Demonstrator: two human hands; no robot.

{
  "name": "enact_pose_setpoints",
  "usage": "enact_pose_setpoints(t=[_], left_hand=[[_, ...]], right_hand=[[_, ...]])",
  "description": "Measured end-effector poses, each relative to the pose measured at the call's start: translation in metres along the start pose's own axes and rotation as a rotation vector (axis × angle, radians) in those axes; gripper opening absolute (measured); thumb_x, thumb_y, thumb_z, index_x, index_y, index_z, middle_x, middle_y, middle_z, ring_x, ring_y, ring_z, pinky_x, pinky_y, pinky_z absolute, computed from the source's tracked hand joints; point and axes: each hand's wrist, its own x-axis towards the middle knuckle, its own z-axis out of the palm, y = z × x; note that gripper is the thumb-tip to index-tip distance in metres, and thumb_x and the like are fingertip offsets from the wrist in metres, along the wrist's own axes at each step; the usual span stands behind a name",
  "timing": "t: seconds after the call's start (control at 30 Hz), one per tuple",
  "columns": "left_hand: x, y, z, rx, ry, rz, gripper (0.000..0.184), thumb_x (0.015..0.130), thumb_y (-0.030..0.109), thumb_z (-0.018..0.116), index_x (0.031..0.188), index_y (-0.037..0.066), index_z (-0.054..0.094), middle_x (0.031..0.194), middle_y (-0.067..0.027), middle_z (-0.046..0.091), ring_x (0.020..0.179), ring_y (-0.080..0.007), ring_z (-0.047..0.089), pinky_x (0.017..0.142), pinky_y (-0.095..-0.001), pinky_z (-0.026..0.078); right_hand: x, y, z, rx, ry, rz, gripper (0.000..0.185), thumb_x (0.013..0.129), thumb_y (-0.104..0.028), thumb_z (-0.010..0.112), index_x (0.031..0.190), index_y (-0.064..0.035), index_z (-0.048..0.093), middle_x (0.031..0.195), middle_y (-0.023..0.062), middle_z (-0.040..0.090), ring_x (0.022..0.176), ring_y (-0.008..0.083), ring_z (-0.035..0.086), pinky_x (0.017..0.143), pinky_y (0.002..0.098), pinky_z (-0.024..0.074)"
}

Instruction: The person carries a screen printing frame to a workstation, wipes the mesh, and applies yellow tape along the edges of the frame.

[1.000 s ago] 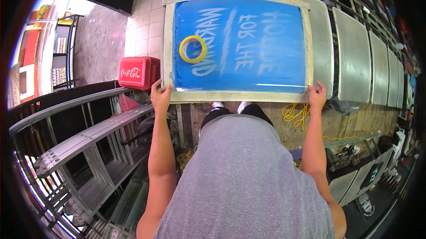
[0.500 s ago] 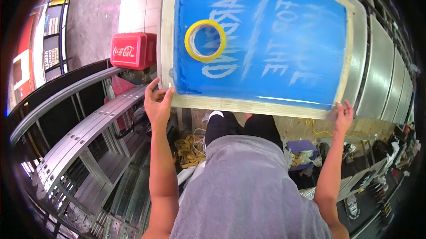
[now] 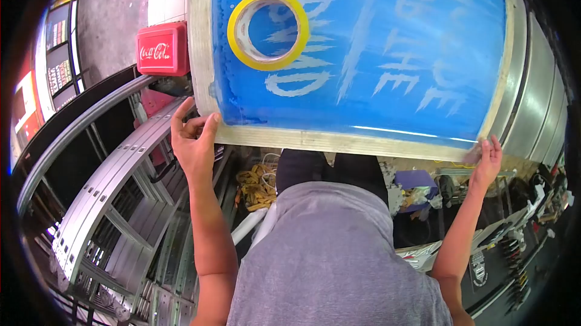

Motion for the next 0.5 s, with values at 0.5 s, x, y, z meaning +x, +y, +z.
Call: enact_pose_setpoints(t=[0.5], left_hand=[[0.002,-0.001,0.004,-0.029,0.025,-0.011,0.058,0.084,0.008,0.081,0.134,0.001,0.053,0.082,-0.0048,0.072,0.076,-0.006,0.063,0.07,-0.0199,0.045]], right_hand=[[0.001,0.001,0.004,-0.038,0.013,-0.005,0.043,0.093,-0.012,0.072,0.13,0.0016,0.055,0.088,-0.0016,0.063,0.082,0.0052,0.057,0.073,0.0203,0.0426]])
